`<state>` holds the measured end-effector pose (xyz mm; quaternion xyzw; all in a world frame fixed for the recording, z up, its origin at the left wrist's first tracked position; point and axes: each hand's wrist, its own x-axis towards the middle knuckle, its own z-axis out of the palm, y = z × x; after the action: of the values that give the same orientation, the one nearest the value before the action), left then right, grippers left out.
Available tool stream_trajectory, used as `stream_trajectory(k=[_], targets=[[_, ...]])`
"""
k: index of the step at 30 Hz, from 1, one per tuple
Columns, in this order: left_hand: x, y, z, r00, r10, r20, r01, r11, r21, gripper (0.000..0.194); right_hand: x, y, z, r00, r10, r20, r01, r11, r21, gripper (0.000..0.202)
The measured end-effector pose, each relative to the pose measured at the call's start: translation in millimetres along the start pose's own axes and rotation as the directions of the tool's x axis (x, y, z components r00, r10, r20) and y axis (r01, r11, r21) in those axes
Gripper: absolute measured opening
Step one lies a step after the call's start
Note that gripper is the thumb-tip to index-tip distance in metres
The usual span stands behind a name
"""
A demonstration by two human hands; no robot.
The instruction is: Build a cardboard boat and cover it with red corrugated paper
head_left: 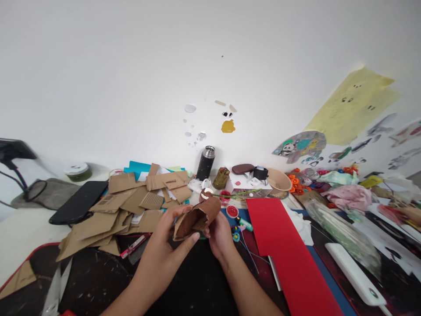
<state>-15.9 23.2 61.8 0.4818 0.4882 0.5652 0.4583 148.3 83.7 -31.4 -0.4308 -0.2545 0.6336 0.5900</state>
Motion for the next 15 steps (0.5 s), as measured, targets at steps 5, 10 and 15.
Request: stream_trajectory(k=[5, 10, 15], targets=[[0.7, 1.9, -0.3, 1.000, -0.013, -0.008, 0.013, 1.000, -0.019, 0.049, 0.7, 1.0, -0.5, 1.000, 0.002, 0.005, -0.002, 1.000, 0.003, 0.051], [0.5, 2.9, 0.4, 1.000, -0.017, -0.009, 0.017, 1.000, -0.024, 0.048, 0.1, 0.8, -1.1, 1.000, 0.006, 0.007, -0.006, 1.000, 0.002, 0.050], [2.4, 2.1, -1.2, 0.999, -0.036, -0.026, 0.035, 0.999, -0.031, 0.051, -0.3, 0.4, -0.6, 1.000, 0.004, 0.017, -0.004, 1.000, 0.003, 0.051]])
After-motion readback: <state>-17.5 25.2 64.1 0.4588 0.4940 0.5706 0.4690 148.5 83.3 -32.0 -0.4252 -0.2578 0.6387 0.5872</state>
